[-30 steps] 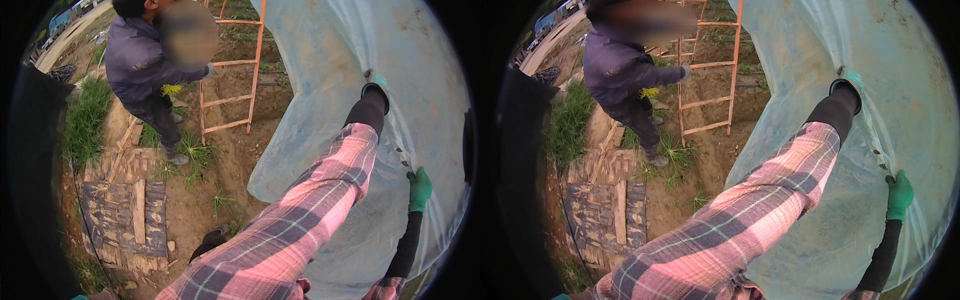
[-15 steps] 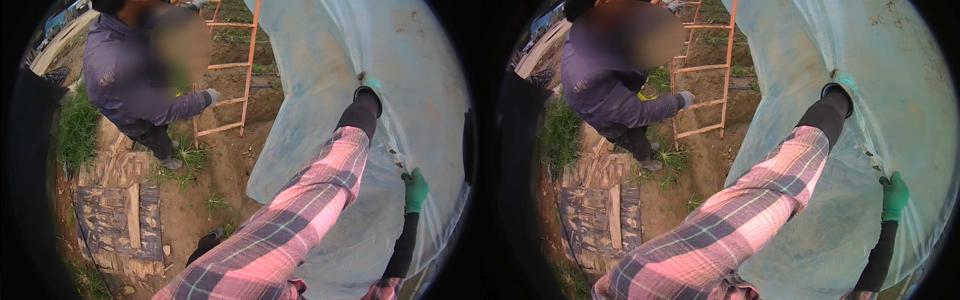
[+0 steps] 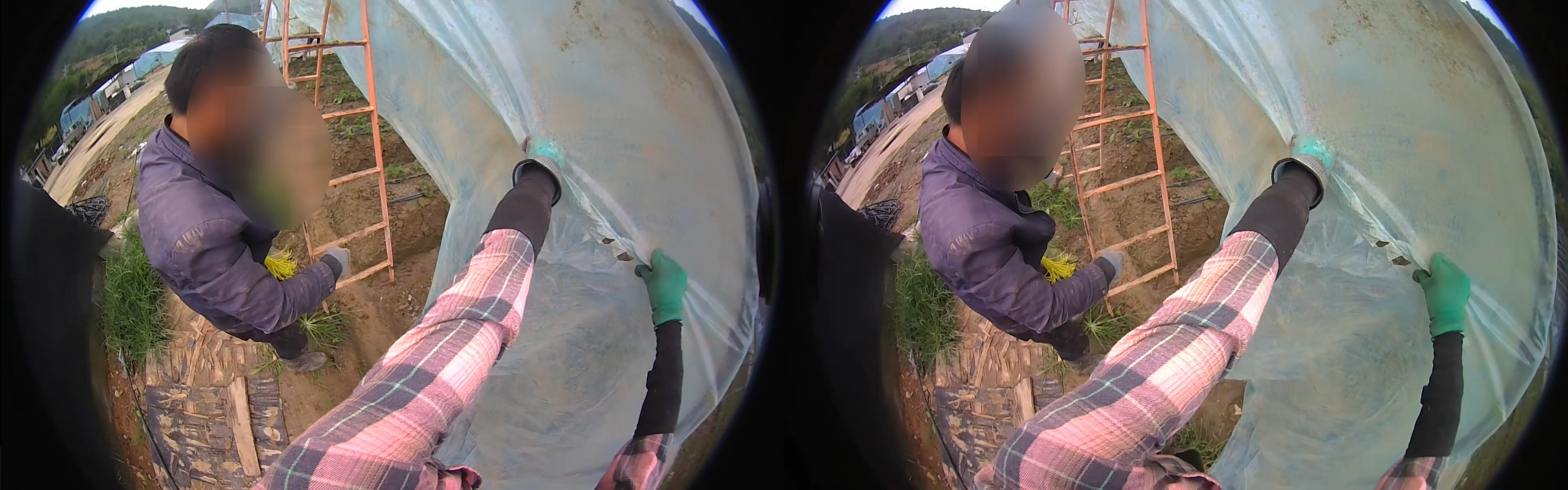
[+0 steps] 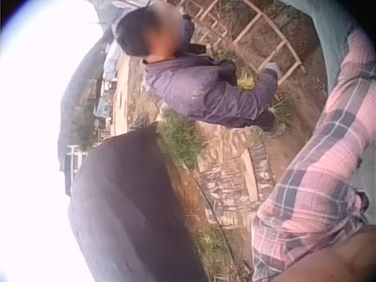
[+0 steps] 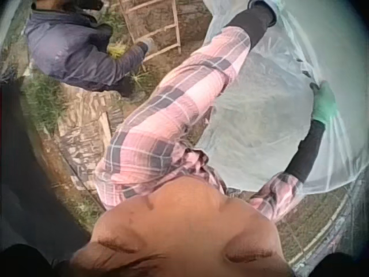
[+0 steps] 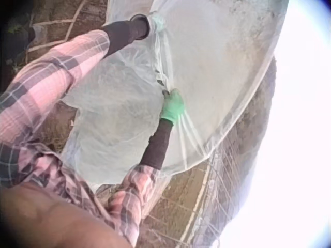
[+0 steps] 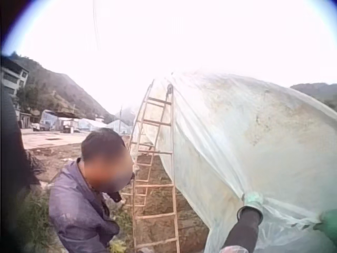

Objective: The person pulls and smooths a large translucent plastic sheet over a greenhouse frame while coordinating with others. They repeatedly lift, stretch, and adjust the sheet to cover the curved structure, working alongside coworkers who assist from ladders and the ground.

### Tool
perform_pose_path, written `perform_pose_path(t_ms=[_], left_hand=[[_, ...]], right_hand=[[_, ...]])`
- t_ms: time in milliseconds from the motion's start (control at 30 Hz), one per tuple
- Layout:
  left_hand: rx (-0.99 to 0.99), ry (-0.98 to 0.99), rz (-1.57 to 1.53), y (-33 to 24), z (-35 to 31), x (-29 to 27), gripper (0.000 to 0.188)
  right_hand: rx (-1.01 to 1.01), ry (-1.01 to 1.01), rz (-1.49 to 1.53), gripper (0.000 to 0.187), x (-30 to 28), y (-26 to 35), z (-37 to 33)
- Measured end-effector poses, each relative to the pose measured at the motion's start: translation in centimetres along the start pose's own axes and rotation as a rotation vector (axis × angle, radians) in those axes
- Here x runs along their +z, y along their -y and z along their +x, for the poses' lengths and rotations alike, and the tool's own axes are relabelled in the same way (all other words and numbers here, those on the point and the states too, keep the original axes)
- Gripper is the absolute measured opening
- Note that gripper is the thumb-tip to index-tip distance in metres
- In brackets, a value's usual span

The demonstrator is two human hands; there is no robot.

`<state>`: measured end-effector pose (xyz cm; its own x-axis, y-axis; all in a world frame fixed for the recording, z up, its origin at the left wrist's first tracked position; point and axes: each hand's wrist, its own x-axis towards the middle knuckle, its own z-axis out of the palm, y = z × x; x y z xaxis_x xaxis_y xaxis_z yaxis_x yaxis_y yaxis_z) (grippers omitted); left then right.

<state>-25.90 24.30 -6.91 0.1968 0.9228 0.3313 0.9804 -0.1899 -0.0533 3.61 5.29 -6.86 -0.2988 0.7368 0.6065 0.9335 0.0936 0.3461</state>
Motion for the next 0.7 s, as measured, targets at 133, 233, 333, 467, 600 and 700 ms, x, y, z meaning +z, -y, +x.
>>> perform_pose_path(t_ms=[133, 233, 333, 467, 600, 700], left_hand=[[0.017, -0.068, 0.006, -0.1, -1.5, -0.3, 0.024], [0.058, -0.039, -0.01, -0.5, -2.3, -1.6, 0.025], [0.071, -0.135, 0.012, 0.2, -2.4, -1.0, 0.024], [0.09, -0.24, 0.074, 2.5, -3.3, -0.4, 0.019], [0.112, -0.196, 0.098, 1.3, -3.8, -2.1, 0.02], [0.096, -0.166, 0.139, 0.6, -3.8, -2.7, 0.02]], right_hand=[[0.021, 0.016, 0.016, 0.034, -0.5, 0.3, -0.9], [0.053, 0.042, -0.002, 0.033, -1.2, 0.0, -1.6], [0.052, 0.041, -0.004, 0.032, -0.9, 0.1, -1.5], [0.009, 0.035, 0.02, 0.026, -0.5, 1.7, 0.0], [0.074, 0.121, 0.043, 0.02, -0.7, 1.6, -0.1], [0.031, 0.072, 0.1, 0.017, -1.9, 0.9, -0.3]])
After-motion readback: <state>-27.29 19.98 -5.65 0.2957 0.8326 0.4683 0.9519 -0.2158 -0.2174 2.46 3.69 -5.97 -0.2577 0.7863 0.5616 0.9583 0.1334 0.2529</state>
